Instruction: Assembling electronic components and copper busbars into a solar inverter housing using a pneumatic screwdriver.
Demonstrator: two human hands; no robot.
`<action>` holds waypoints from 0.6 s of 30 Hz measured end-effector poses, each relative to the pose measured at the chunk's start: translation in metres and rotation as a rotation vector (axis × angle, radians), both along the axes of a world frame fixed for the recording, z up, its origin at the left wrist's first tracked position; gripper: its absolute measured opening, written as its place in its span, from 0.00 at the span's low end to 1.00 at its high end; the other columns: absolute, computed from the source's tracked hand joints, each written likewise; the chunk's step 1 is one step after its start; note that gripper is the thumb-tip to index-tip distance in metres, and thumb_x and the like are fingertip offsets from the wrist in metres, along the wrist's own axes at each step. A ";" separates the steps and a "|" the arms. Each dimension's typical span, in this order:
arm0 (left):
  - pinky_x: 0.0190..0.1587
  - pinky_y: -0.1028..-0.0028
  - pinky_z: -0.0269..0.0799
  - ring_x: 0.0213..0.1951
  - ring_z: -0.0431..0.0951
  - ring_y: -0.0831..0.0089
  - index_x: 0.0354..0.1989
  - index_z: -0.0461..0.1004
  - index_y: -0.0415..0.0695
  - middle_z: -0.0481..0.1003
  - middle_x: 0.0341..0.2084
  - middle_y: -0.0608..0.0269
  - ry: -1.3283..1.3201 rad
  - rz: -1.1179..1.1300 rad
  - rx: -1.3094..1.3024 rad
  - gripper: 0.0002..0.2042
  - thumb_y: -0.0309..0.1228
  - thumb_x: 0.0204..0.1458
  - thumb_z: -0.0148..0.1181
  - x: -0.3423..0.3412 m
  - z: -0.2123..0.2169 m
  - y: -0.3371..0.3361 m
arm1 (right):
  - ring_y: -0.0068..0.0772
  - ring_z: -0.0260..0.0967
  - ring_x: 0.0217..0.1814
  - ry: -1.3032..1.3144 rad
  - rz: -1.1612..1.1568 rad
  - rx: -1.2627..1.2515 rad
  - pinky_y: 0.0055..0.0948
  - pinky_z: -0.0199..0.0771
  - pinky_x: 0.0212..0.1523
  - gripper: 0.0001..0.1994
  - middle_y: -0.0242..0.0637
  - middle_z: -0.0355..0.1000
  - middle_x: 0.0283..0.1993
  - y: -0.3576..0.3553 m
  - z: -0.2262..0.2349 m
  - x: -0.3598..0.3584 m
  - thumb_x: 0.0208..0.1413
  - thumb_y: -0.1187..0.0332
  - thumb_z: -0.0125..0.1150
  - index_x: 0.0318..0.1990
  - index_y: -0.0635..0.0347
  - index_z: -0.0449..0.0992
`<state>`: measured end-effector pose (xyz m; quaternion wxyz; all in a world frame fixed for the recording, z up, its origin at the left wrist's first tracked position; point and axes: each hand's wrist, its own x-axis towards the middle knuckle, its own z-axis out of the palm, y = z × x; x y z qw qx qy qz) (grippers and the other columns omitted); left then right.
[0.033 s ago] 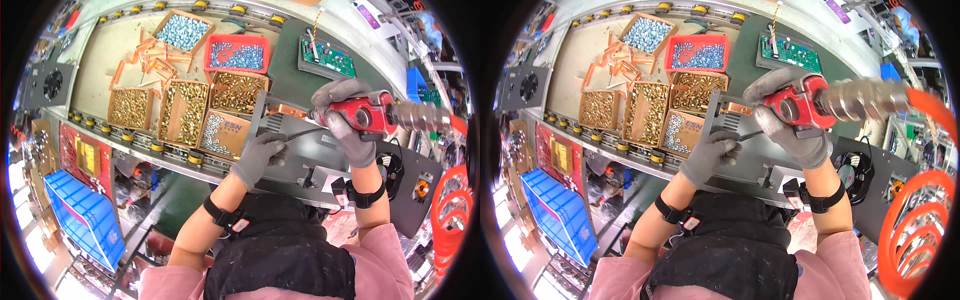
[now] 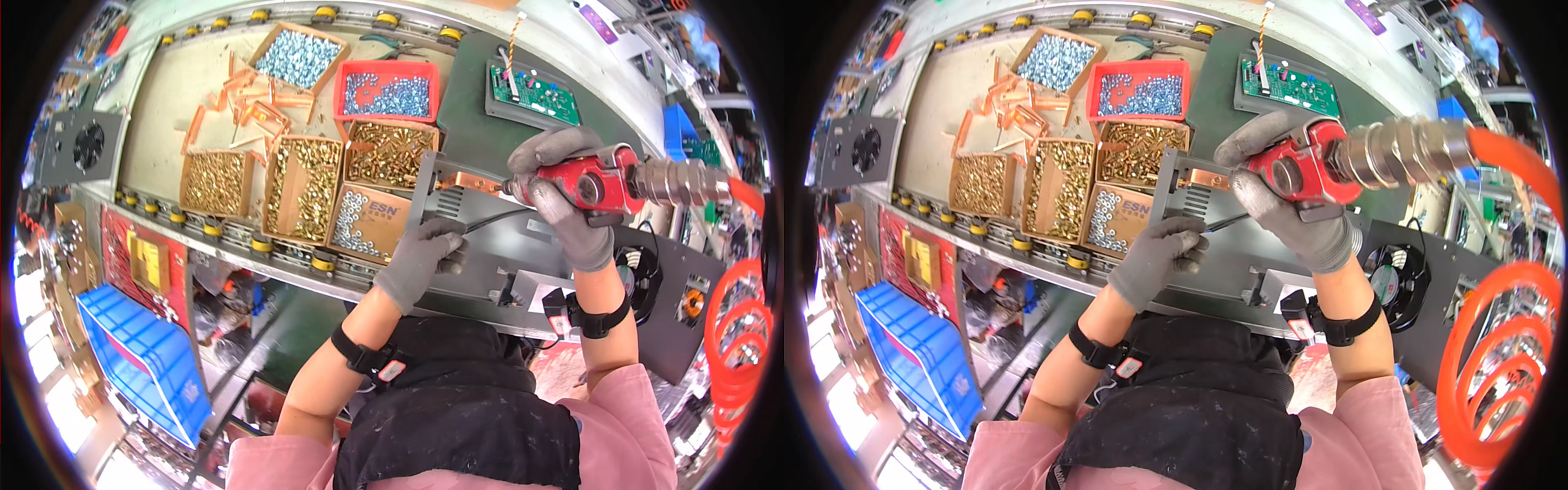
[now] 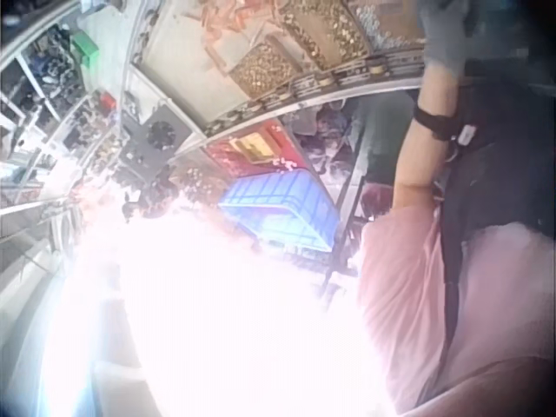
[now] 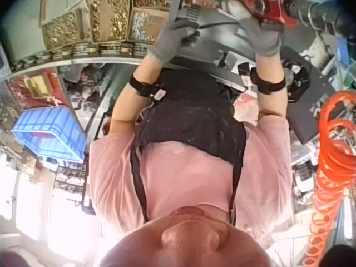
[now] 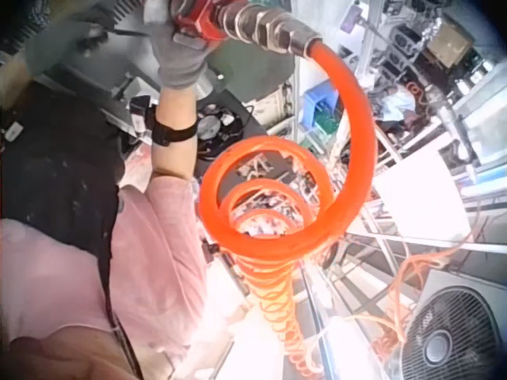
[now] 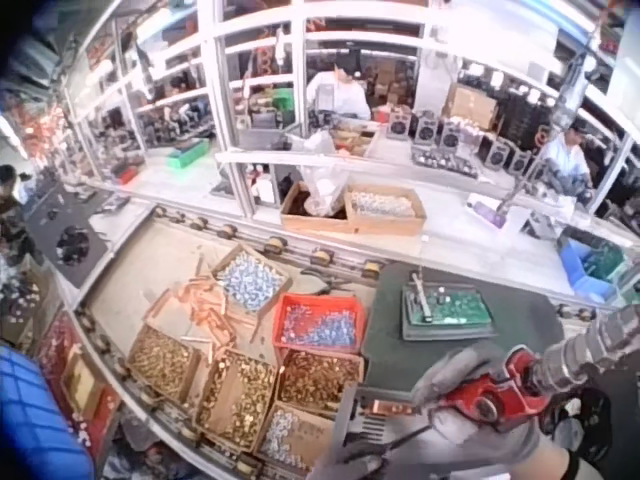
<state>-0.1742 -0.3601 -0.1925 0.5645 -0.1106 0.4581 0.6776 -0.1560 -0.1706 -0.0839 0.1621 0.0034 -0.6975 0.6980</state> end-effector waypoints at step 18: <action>0.50 0.60 0.68 0.52 0.69 0.54 0.55 0.65 0.52 0.67 0.48 0.50 1.604 -0.444 -0.559 0.27 0.36 0.42 0.63 -0.059 0.028 0.085 | 0.32 0.69 0.46 -0.063 -0.819 0.072 0.27 0.75 0.39 0.24 0.43 0.68 0.48 0.026 0.065 0.236 0.47 0.77 0.61 0.53 0.61 0.62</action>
